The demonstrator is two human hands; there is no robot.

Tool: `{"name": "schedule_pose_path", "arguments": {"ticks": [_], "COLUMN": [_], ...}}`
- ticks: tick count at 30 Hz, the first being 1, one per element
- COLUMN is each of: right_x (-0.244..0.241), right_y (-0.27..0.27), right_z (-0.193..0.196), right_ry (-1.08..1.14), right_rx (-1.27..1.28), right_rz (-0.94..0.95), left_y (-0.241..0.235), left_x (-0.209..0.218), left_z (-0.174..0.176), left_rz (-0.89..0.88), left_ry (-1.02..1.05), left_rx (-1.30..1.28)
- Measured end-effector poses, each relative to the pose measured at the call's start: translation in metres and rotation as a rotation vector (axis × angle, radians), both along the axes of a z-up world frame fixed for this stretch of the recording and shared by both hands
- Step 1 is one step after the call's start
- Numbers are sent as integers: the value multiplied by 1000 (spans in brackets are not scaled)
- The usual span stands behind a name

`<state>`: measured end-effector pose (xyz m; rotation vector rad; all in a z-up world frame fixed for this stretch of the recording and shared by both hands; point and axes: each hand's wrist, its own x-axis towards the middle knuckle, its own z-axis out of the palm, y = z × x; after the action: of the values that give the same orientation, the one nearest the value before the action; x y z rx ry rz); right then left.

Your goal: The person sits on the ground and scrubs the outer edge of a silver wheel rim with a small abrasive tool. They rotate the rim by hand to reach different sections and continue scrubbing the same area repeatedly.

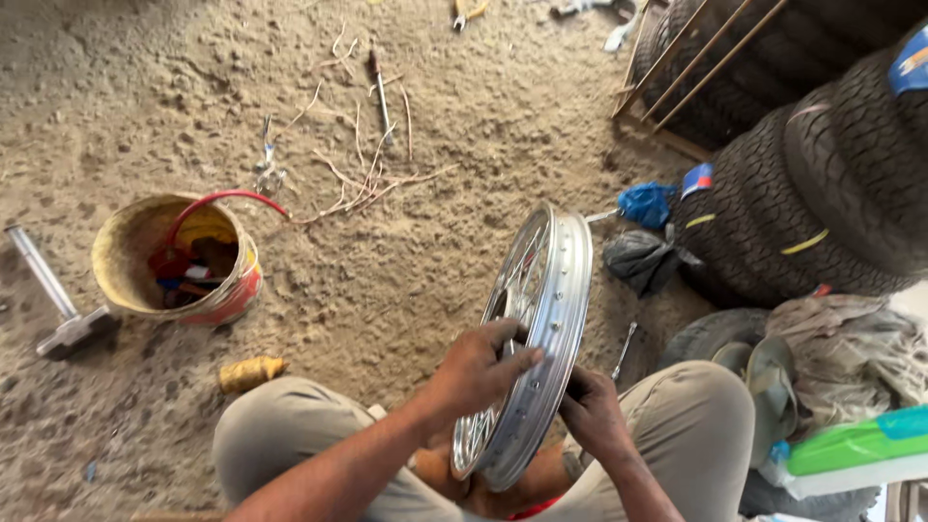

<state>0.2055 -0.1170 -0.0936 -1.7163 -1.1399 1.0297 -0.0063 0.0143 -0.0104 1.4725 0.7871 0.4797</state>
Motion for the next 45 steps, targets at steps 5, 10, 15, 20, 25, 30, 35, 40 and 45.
{"name": "schedule_pose_path", "arguments": {"ticks": [5, 10, 15, 20, 25, 30, 35, 40, 45], "right_x": [8, 18, 19, 29, 38, 3, -32, -16, 1], "right_y": [12, 13, 25, 35, 54, 47, -51, -45, 26], "right_z": [2, 25, 21, 20, 38, 18, -32, -34, 3], "right_ry": [-119, -81, -22, 4, -376, 826, 702, 823, 931], "right_rx": [-130, -141, -141, -63, 323, -72, -105, -160, 0], "right_rz": [26, 52, 32, 73, 229, -453, -318, -477, -456], "left_y": [-17, -17, -17, -16, -17, -17, -16, -12, -17], "left_x": [11, 16, 16, 16, 22, 20, 13, 13, 24], "left_z": [-1, 0, 0, -12, -19, -15, -12, -8, -20], "left_rz": [113, 103, 85, 130, 8, -19, 35, -103, -58], "left_ry": [-191, -39, -11, 70, -39, -83, 1, 59, 12], "left_rx": [404, 305, 288, 404, 201, 88, 177, 20, 71]}}
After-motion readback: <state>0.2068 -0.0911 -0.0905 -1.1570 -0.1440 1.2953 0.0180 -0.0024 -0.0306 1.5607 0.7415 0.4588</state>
